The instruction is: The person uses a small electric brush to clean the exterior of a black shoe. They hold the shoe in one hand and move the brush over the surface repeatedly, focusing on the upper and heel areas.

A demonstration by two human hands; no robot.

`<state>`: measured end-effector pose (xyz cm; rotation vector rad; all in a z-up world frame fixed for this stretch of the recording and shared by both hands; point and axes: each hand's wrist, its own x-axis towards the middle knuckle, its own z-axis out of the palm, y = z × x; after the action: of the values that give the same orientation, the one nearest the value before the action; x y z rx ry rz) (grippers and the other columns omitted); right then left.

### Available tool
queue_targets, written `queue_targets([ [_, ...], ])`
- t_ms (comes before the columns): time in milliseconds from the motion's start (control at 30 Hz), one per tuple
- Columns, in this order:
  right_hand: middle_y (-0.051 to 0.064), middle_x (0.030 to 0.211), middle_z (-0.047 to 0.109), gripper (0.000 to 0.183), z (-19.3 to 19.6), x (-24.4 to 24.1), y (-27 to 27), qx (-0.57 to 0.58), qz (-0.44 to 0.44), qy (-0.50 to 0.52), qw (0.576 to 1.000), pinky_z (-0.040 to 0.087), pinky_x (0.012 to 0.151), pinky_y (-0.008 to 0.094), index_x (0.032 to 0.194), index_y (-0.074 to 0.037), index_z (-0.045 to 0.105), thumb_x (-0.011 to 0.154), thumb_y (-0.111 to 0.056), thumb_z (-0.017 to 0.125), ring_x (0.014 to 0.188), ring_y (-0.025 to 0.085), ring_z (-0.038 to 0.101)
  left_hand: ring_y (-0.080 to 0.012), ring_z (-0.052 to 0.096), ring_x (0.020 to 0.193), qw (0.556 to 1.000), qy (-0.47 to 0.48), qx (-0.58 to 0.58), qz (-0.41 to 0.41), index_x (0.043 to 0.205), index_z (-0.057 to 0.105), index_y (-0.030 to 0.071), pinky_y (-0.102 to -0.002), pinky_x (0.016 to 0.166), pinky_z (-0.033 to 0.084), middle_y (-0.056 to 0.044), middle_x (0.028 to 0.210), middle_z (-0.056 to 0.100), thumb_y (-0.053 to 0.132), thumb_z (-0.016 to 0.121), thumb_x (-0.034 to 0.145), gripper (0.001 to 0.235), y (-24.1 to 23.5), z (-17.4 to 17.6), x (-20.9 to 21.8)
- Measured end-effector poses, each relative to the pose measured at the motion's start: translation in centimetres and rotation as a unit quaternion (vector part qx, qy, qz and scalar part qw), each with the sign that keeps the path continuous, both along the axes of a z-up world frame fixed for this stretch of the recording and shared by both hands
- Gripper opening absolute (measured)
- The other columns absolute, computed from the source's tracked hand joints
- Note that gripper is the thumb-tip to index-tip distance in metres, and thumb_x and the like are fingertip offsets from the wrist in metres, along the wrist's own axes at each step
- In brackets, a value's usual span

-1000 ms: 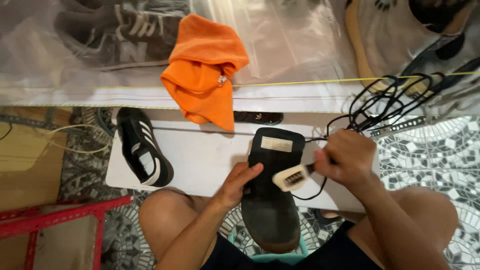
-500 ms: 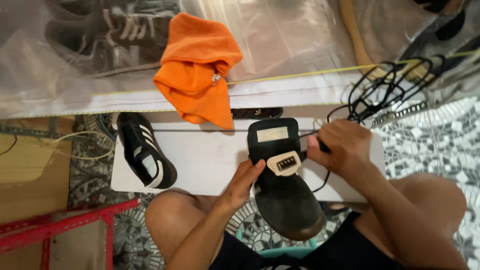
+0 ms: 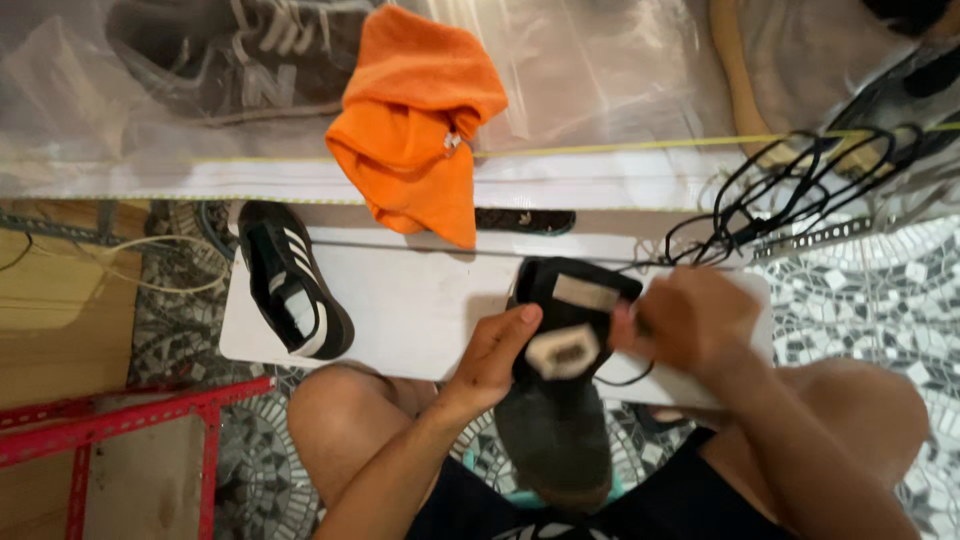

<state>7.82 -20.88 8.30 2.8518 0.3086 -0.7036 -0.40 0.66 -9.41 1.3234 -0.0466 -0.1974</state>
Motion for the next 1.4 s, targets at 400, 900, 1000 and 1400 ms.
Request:
queue_targets([
  [400,-0.001,0.057,0.02,0.067,-2.3,0.1,-6.5,0.229,0.244,-0.432,0.838,0.007,0.053,0.037,0.054,-0.015,0.037,0.115,-0.044,0.041,0.05,0.017,0.019,-0.0011,0.039,0.072,0.998,0.054,0.007,-0.044,0.07,0.04,0.021,-0.024,0.067,0.031,0.012,0.076,0.039,0.036,0.047,0.11,0.043,-1.4,10.0,0.0],
  [900,0.005,0.06,0.031,0.051,-1.5,0.0,-3.9,0.363,0.262,-0.437,0.78,0.016,0.054,0.039,0.065,-0.009,0.037,0.11,-0.017,0.059,0.055,0.023,0.026,-0.0207,0.063,0.124,0.981,-0.103,0.02,-0.164,0.136,0.056,0.001,-0.035,0.112,0.052,-0.009,0.127,0.062,0.025,0.082,0.088,0.059,0.0,11.4,0.2],
  [1000,0.005,0.061,0.033,0.051,-1.4,-0.1,-4.6,0.361,0.228,-0.435,0.793,0.019,0.056,0.039,0.065,-0.008,0.043,0.111,-0.012,0.066,0.056,0.024,0.029,-0.0092,0.063,0.105,0.985,-0.078,0.028,-0.153,0.121,0.06,0.008,-0.027,0.092,0.053,0.002,0.11,0.061,0.021,0.076,0.095,0.034,-0.2,11.2,-0.2],
  [1400,0.006,0.057,0.041,0.054,-5.0,2.1,-4.9,0.41,0.237,-0.394,0.788,0.04,0.055,0.04,0.059,-0.015,0.049,0.102,-0.037,0.073,0.054,0.033,0.051,-0.0338,0.067,0.084,0.964,-0.162,0.083,-0.192,0.132,0.063,-0.001,-0.047,0.081,0.056,-0.018,0.088,0.062,0.026,0.078,0.096,0.047,-1.1,9.4,-0.3],
])
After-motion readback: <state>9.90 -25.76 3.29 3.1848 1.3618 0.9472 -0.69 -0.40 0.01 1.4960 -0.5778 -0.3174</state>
